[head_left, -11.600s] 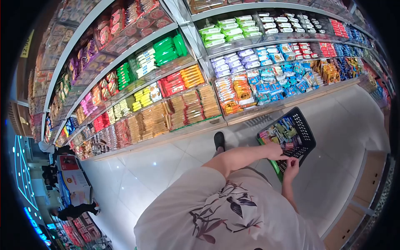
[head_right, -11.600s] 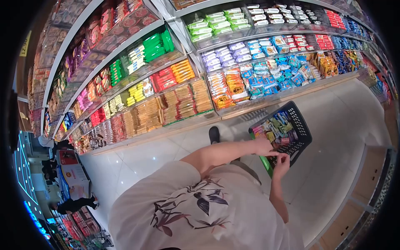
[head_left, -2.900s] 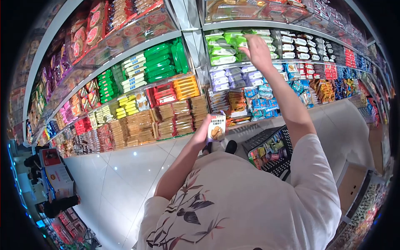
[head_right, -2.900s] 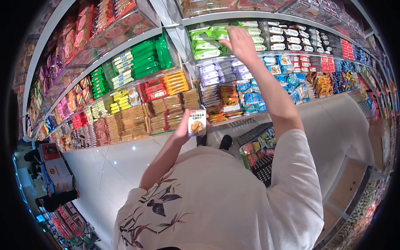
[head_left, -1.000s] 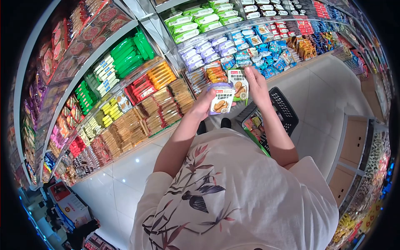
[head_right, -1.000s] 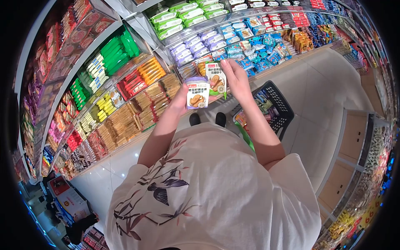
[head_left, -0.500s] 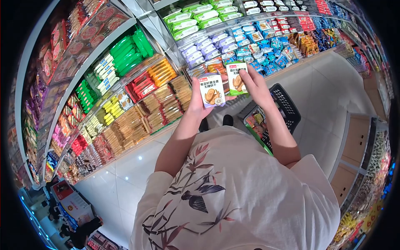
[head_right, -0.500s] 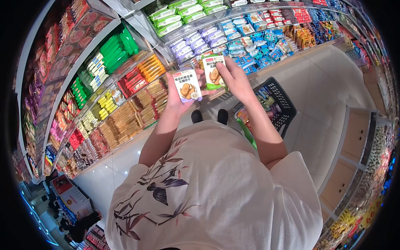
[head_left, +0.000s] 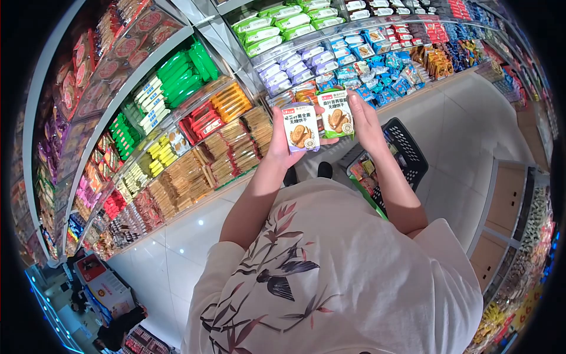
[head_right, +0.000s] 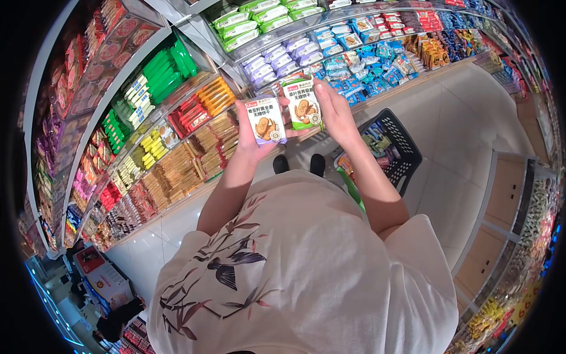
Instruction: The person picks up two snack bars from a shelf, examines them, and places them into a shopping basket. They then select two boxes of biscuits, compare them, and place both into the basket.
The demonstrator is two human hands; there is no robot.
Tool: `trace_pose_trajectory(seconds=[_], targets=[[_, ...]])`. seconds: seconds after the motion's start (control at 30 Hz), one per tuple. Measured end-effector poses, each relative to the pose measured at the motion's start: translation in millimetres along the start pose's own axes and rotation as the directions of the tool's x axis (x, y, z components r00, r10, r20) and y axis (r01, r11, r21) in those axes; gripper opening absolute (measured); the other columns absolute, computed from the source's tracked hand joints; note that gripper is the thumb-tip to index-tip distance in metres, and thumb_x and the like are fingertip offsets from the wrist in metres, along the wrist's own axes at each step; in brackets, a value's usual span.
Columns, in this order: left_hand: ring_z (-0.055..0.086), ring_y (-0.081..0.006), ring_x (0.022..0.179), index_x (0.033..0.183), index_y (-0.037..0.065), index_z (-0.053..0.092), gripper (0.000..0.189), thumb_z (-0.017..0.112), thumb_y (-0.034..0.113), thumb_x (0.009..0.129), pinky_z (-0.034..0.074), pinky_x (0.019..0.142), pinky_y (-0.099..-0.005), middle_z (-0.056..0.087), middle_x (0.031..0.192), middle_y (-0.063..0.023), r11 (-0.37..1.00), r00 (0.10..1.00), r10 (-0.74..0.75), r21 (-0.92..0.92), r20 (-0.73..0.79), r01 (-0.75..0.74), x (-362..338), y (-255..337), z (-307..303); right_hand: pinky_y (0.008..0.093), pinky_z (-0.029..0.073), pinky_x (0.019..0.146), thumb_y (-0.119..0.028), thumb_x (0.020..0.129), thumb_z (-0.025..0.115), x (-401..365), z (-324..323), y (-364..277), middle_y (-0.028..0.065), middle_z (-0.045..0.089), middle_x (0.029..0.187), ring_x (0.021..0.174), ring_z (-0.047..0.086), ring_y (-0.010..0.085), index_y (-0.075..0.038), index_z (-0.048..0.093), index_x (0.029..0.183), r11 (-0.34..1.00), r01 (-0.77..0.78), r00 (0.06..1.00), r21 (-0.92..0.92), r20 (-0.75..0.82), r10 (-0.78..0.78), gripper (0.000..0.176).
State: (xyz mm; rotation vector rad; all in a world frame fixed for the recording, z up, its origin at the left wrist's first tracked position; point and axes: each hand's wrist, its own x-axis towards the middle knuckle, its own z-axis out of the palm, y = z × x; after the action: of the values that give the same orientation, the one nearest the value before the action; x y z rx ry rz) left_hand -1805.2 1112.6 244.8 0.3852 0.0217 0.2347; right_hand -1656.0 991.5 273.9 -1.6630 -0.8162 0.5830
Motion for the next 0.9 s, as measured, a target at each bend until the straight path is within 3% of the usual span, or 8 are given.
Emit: trace_pose_trajectory(seconds=[0.07, 0.17, 0.37, 0.67, 0.9], targets=[[0.049, -0.0397, 0.120, 0.125, 0.000, 0.050, 0.092, 0.023, 0.077, 0.083, 0.043, 0.093, -0.0612, 0.046, 0.134, -0.0221, 1.000, 1.000, 0.011, 0.024, -0.002, -0.011, 0, 1, 2, 0.0303, 0.045, 0.084, -0.038, 0.100, 0.039, 0, 0, 6, 0.0105, 0.063, 0.106, 0.098, 0.059, 0.0193, -0.002, 0.055, 0.123, 0.993, -0.029, 0.999, 0.119, 0.023, 0.027, 0.045], [0.048, -0.0415, 0.120, 0.124, 0.001, 0.051, 0.095, 0.022, 0.080, 0.081, 0.040, 0.095, -0.0630, 0.045, 0.134, -0.0234, 0.999, 0.999, 0.009, 0.032, -0.048, -0.007, 0, 5, 6, 0.0318, 0.043, 0.091, -0.040, 0.100, 0.040, -5, 0, -5, 0.0066, 0.058, 0.118, 0.108, 0.054, 0.0178, -0.007, 0.051, 0.129, 0.922, -0.258, 0.962, 0.289, 0.168, 0.217, 0.045], [0.049, -0.0425, 0.119, 0.122, 0.002, 0.053, 0.095, 0.021, 0.081, 0.080, 0.040, 0.095, -0.0627, 0.046, 0.134, -0.0224, 1.000, 0.994, -0.013, 0.023, -0.112, 0.016, 2, 6, 2, 0.0399, 0.039, 0.098, -0.042, 0.098, 0.043, -4, 4, 9, 0.0048, 0.047, 0.133, 0.123, 0.045, 0.0181, -0.013, 0.035, 0.140, 0.798, -0.360, 0.912, 0.483, 0.363, 0.191, 0.051], [0.057, -0.0310, 0.111, 0.118, 0.006, 0.057, 0.082, 0.025, 0.075, 0.086, 0.047, 0.090, -0.0526, 0.059, 0.120, -0.0139, 0.998, 0.955, 0.005, 0.056, -0.298, 0.012, 9, 12, 7, 0.0391, 0.034, 0.104, -0.047, 0.097, 0.042, -4, 17, 7, 0.0092, 0.042, 0.137, 0.127, 0.041, 0.0212, -0.008, 0.034, 0.137, 0.690, -0.403, 0.905, 0.602, 0.372, 0.205, 0.057], [0.058, -0.0277, 0.110, 0.126, 0.009, 0.052, 0.079, 0.028, 0.074, 0.087, 0.047, 0.091, -0.0517, 0.059, 0.122, -0.0103, 0.996, 0.922, -0.016, 0.072, -0.387, 0.047, 13, 16, 8, 0.0361, 0.035, 0.101, -0.043, 0.096, 0.046, -6, 30, 16, 0.0074, 0.048, 0.132, 0.121, 0.046, 0.0190, -0.008, 0.036, 0.139, 0.733, -0.359, 0.930, 0.578, 0.285, 0.232, 0.056]])
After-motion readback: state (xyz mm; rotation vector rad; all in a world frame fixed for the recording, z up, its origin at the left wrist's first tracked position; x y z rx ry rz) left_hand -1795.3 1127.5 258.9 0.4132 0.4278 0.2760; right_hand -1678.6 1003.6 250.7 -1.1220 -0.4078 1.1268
